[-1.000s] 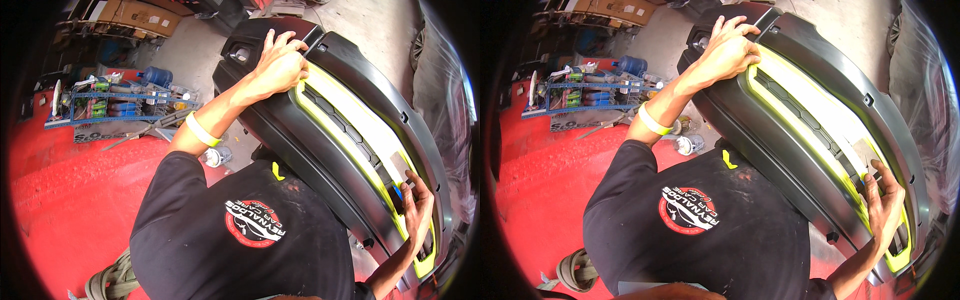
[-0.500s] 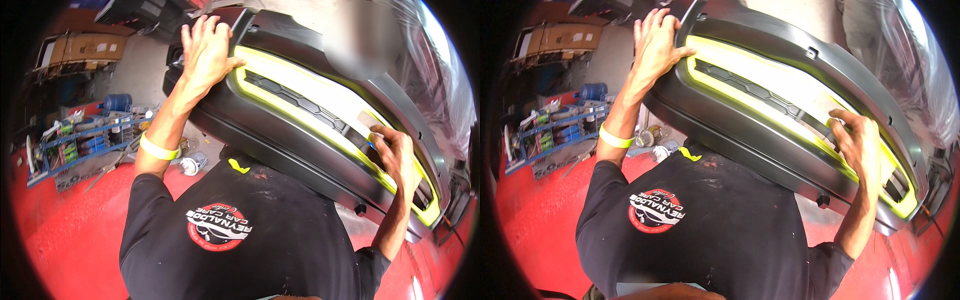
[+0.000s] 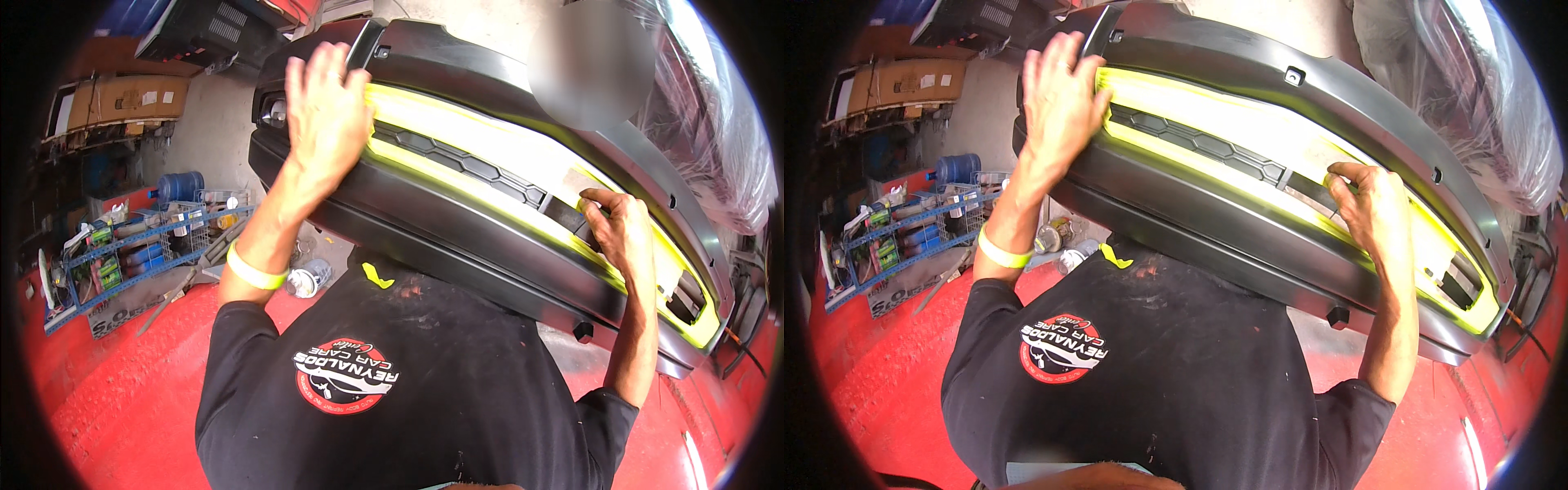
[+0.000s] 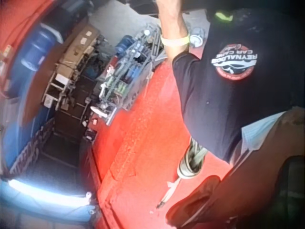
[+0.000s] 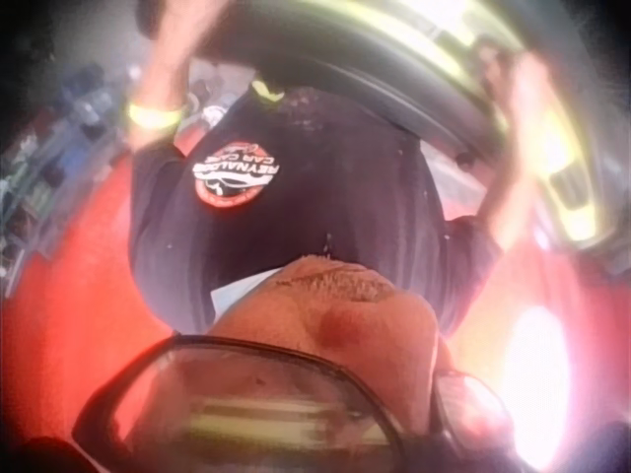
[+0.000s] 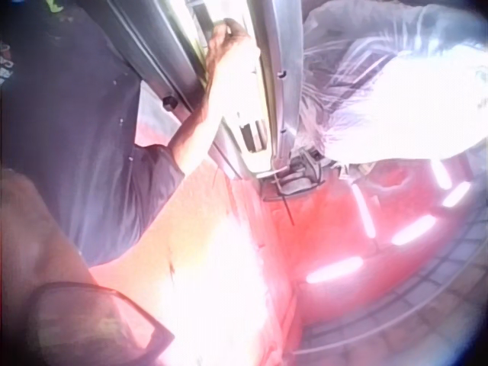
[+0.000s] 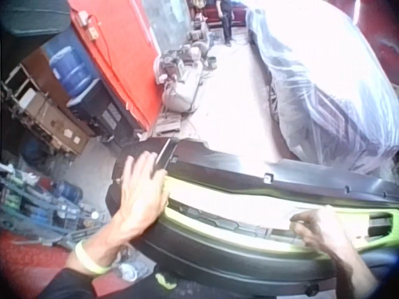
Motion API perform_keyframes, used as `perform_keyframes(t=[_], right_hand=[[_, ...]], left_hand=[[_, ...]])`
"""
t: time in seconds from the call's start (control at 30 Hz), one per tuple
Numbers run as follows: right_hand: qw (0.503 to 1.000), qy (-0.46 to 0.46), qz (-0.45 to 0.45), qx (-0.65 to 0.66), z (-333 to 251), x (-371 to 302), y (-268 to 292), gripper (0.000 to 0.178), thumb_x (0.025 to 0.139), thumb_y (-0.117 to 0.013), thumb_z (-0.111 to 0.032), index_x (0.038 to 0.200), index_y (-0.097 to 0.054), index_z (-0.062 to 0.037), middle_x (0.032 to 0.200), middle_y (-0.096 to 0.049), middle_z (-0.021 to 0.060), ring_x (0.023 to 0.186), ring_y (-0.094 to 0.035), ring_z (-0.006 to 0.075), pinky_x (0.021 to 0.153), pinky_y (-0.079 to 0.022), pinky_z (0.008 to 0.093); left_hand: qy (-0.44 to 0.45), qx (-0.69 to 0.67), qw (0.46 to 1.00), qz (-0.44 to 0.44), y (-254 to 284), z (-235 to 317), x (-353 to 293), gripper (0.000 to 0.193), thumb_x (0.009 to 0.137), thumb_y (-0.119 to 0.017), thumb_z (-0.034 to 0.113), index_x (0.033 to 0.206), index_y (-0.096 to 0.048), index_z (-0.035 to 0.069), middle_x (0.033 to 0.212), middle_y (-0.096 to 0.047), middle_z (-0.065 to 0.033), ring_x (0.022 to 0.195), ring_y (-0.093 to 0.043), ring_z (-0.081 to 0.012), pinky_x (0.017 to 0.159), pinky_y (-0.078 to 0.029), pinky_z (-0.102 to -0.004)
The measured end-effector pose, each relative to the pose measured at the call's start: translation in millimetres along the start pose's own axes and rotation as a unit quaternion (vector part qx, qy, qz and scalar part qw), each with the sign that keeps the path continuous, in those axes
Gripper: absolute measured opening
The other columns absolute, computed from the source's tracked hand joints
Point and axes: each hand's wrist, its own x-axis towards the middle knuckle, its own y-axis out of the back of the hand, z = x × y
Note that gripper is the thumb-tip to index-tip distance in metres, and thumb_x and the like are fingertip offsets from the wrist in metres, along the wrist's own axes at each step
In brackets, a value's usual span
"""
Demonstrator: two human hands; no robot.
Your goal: The person applies yellow masking tape to the edges of a car bumper's grille area, smoothing it down by hand and using a small yellow tool to press it into the corners, then uses a wire to secure a small component on the bumper.
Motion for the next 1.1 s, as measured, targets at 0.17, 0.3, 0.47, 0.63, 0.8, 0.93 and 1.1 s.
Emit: perform_keyframes(t=[0.17,0.3,0.47,0.63,0.8,0.93,1.1], right_hand=[[1.000,-0.009,-0.025,-0.015,-1,-1,-1,0.027,0.090,-0.064,-0.021,0.110,-0.075,-0.0065,0.096,-0.072,0.0233,0.088,-0.073,0.0354,0.085,-0.054,0.0419],[0.998,0.019,-0.044,0.033,-2,-1,-2,0.034,0.091,-0.060,-0.013,0.123,-0.067,-0.0036,0.100,-0.072,0.0250,0.094,-0.071,0.0373,0.090,-0.053,0.0435],[0.994,0.040,-0.072,0.077,3,6,-11,0.039,0.083,-0.056,-0.005,0.119,-0.068,-0.0016,0.079,-0.065,0.0273,0.078,-0.068,0.0379,0.076,-0.052,0.0464],[0.989,0.082,-0.022,0.121,31,10,-22,0.018,0.087,-0.060,-0.011,0.093,-0.070,0.0027,0.065,-0.060,0.0203,0.063,-0.063,0.0298,0.065,-0.049,0.0422],[0.987,0.047,-0.026,0.152,20,6,-25,0.025,0.094,-0.065,-0.024,0.087,-0.069,-0.0001,0.063,-0.055,0.0168,0.059,-0.055,0.0250,0.062,-0.045,0.0410],[0.987,0.052,-0.020,0.150,14,2,-24,0.024,0.093,-0.065,-0.023,0.108,-0.072,-0.0063,0.091,-0.071,0.0205,0.085,-0.069,0.0346,0.079,-0.051,0.0420],[0.987,0.057,-0.009,0.148,26,12,-36,0.022,0.094,-0.064,-0.021,0.107,-0.072,-0.0052,0.085,-0.071,0.0165,0.079,-0.068,0.0285,0.076,-0.051,0.0393]], left_hand=[[-0.204,-0.295,0.913,-0.193,16,59,-11,0.046,0.100,-0.056,0.034,0.129,-0.060,-0.001,0.141,-0.053,-0.0246,0.139,-0.040,-0.0440,0.115,-0.031,-0.0526],[-0.302,-0.266,0.912,-0.085,11,87,-4,0.057,0.098,-0.055,0.048,0.132,-0.060,0.002,0.152,-0.040,-0.0239,0.145,-0.031,-0.0452,0.116,-0.027,-0.0586],[-0.261,-0.341,0.897,-0.103,13,122,27,0.034,0.085,-0.074,0.033,0.101,-0.065,0.003,0.103,-0.064,-0.0177,0.102,-0.062,-0.0385,0.084,-0.050,-0.0502],[-0.222,-0.393,0.885,-0.117,-6,181,49,0.020,0.083,-0.073,0.022,0.091,-0.064,0.005,0.085,-0.065,-0.0180,0.081,-0.066,-0.0387,0.069,-0.053,-0.0497],[-0.247,-0.361,0.889,-0.133,-12,184,51,0.007,0.077,-0.068,0.010,0.078,-0.068,0.002,0.078,-0.066,-0.0211,0.077,-0.068,-0.0405,0.066,-0.053,-0.0491],[-0.250,-0.335,0.898,-0.138,-15,189,54,0.008,0.073,-0.066,0.006,0.073,-0.069,-0.001,0.076,-0.066,-0.0245,0.075,-0.068,-0.0418,0.064,-0.055,-0.0490],[-0.237,-0.342,0.905,-0.088,-11,187,43,0.008,0.075,-0.064,0.005,0.077,-0.066,-0.002,0.087,-0.067,-0.0269,0.081,-0.068,-0.0420,0.066,-0.055,-0.0509]])
